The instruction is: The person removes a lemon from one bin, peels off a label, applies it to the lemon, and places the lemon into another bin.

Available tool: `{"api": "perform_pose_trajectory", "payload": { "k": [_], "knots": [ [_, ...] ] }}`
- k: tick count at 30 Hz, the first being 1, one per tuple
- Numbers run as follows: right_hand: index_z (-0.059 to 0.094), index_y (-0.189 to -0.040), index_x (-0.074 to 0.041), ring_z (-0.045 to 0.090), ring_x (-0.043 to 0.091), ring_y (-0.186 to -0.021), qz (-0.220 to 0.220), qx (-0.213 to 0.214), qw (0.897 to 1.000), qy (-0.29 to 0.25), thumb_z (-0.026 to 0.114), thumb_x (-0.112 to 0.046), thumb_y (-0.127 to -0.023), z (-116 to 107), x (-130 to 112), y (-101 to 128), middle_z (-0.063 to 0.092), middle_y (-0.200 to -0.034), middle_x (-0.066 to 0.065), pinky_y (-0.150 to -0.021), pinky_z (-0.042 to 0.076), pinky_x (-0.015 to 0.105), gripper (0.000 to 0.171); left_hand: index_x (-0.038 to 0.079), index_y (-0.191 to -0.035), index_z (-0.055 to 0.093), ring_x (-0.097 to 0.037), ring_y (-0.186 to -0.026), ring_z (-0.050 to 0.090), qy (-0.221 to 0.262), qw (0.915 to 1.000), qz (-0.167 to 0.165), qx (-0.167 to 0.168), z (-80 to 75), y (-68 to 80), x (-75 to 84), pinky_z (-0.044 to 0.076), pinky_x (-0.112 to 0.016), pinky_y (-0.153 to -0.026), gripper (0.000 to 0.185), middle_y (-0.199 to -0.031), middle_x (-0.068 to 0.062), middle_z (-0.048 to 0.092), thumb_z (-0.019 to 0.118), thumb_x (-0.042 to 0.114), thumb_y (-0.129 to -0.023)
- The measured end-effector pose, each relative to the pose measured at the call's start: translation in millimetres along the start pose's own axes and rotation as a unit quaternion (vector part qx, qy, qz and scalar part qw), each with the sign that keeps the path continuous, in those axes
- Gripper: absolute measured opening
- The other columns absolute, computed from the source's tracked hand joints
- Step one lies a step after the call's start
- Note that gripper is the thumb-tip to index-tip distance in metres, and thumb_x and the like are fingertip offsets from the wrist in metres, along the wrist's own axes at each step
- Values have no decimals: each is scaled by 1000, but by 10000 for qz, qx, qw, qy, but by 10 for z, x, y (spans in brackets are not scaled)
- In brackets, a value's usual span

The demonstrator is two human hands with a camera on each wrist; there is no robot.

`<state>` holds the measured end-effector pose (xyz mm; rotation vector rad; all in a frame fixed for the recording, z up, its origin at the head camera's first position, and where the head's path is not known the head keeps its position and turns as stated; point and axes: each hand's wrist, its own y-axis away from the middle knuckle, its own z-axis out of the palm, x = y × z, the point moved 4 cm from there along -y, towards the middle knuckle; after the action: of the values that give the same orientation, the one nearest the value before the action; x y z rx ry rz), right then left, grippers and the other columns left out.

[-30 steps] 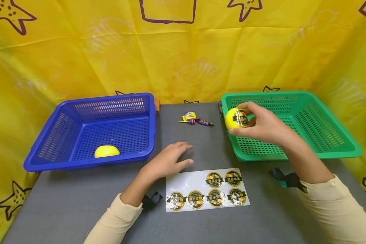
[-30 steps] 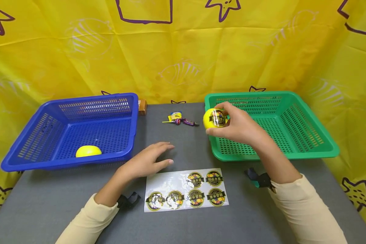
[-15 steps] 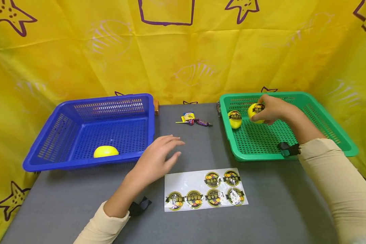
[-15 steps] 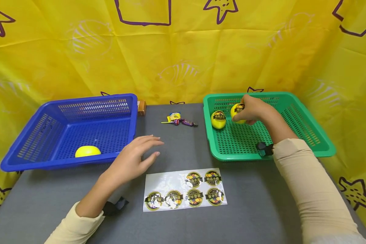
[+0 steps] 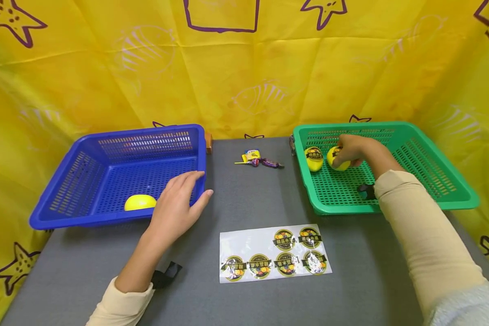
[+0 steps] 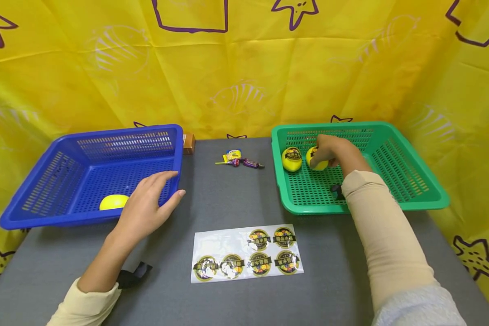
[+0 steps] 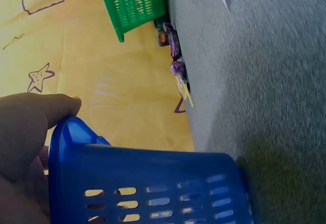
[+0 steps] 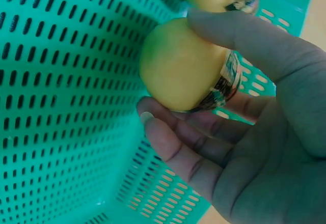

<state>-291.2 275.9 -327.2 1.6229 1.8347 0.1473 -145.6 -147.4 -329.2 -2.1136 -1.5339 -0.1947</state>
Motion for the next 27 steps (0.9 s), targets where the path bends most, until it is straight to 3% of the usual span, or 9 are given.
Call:
{"api": "perform_pose_trajectory", "payload": {
  "k": [6,14,20,27],
  "knots": [
    [28,-142,18,55,31,-80,-17,-36,9999,127,72,-12,-88,52,-24,-116,40,-128,37,-71,53,43,76,5,-141,55,-38,-132,47,-172,9998,-107,-49,40,-6,-15,37,-59,-106,54,-142,-17,53,65,36,-97],
    [46,-123,14,56,30,-72,-20,314,9982,503,79,-17,-85,34,-83,-180,50,-101,25,-66,53,40,59,6,-142,55,-38,-132,46,-333,9993,-48,-130,67,-7,-19,37,-60,-105,55,-143,-18,51,64,37,-97],
    [32,-133,18,59,41,-92,92,232,9992,296,77,-23,-88,43,-43,-131,43,-123,38,-79,54,49,76,6,-142,54,-38,-132,47,-347,9993,-35,-146,65,-6,-20,37,-60,-105,56,-143,-18,51,65,38,-97],
    [27,-140,19,61,44,-97,188,62,9986,483,71,-32,-93,-56,-101,41,35,-135,43,-79,55,47,82,7,-143,53,-38,-132,46,-272,9993,-95,-217,57,0,-24,38,-61,-104,58,-144,-18,50,65,39,-97]
  ]
}}
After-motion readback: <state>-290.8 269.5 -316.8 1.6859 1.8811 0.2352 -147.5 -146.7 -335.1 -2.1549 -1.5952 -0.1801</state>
